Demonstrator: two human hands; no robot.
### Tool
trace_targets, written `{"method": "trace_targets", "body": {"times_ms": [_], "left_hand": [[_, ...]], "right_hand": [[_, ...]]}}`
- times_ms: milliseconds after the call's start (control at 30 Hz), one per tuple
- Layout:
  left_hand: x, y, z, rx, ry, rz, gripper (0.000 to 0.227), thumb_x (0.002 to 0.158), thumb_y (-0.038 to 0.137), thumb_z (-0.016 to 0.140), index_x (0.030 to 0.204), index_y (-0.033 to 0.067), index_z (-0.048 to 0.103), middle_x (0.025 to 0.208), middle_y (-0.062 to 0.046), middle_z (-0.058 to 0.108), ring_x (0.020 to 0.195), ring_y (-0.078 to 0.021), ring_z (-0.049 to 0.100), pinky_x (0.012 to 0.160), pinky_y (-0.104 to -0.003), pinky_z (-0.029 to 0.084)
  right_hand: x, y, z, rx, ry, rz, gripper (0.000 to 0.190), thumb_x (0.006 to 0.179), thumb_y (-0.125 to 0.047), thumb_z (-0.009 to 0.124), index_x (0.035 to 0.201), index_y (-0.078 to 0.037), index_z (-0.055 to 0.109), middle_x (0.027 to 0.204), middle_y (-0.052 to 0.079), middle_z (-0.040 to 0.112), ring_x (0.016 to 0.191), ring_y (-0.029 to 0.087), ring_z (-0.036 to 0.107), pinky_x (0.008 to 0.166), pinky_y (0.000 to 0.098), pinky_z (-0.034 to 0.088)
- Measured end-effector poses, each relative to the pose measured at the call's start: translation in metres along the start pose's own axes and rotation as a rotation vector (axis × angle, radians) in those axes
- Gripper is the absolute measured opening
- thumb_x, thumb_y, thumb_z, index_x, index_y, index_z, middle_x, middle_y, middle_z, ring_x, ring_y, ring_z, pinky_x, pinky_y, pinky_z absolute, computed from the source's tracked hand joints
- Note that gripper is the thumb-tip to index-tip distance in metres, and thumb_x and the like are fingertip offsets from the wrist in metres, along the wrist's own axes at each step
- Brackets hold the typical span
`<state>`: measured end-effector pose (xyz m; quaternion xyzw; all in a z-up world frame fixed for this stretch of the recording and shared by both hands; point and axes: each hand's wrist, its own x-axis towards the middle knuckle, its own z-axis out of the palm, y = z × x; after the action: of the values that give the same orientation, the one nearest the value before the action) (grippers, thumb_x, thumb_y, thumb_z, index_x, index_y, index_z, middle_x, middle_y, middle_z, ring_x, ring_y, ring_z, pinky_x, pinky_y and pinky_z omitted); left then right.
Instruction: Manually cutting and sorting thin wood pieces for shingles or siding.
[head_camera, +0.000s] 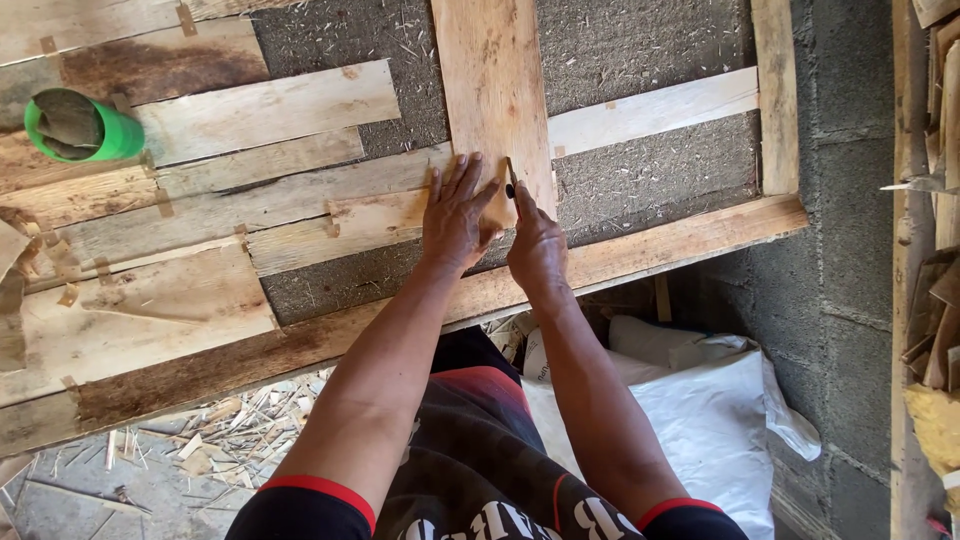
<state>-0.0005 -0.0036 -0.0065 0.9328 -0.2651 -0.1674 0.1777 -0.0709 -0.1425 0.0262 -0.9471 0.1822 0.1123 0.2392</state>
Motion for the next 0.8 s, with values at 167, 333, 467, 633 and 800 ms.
{"method": "trace_targets", "body": {"times_ms": [167,333,467,633,800], "left_hand": [[0.000,-0.002,0.003,-0.008,-0.010,-0.009,0.093,0.073,0.060,0.084,0.154,0.0325,0.047,0.172,-0.006,0.015,0.159,-0.0248,0.011,0.129,-0.049,0.002],[0.000,-0.002,0.001,-0.016,0.005,0.005,0.091,0.072,0.059,0.086,0.151,0.0323,0.051,0.172,-0.007,0.016,0.158,-0.0245,0.012,0.128,-0.050,0.002],[-0.001,-0.002,0.003,-0.023,0.014,0.008,0.091,0.071,0.059,0.086,0.151,0.0315,0.052,0.172,-0.007,0.016,0.158,-0.0247,0.012,0.128,-0.051,0.002],[-0.001,-0.005,0.008,-0.038,0.037,0.020,0.093,0.071,0.057,0.088,0.152,0.0298,0.051,0.172,-0.008,0.015,0.158,-0.0253,0.012,0.128,-0.050,0.002],[-0.001,-0.002,0.005,-0.012,0.019,0.006,0.093,0.072,0.054,0.088,0.153,0.0319,0.049,0.172,-0.006,0.013,0.159,-0.0249,0.011,0.128,-0.049,0.002]], "right_hand": [[-0.008,0.004,0.002,0.014,0.021,-0.040,0.057,0.101,-0.001,0.054,0.156,-0.011,0.043,0.107,0.018,0.075,0.049,0.011,0.058,0.031,0.0240,0.045],[-0.017,0.003,0.002,0.049,0.025,-0.055,0.058,0.100,0.000,0.054,0.156,-0.010,0.042,0.109,0.020,0.074,0.060,0.016,0.067,0.035,0.0253,0.052],[-0.025,-0.003,-0.008,0.057,-0.006,-0.018,0.060,0.099,0.000,0.053,0.156,-0.013,0.041,0.111,0.020,0.074,0.063,0.018,0.070,0.037,0.0265,0.054],[-0.036,0.016,0.006,0.031,0.009,-0.037,0.058,0.103,-0.003,0.054,0.158,-0.016,0.043,0.115,0.019,0.074,0.070,0.018,0.070,0.045,0.0266,0.056],[-0.041,0.003,-0.009,-0.038,-0.070,0.004,0.062,0.101,-0.001,0.052,0.159,-0.016,0.037,0.122,0.018,0.072,0.065,0.016,0.069,0.042,0.0249,0.054]]}}
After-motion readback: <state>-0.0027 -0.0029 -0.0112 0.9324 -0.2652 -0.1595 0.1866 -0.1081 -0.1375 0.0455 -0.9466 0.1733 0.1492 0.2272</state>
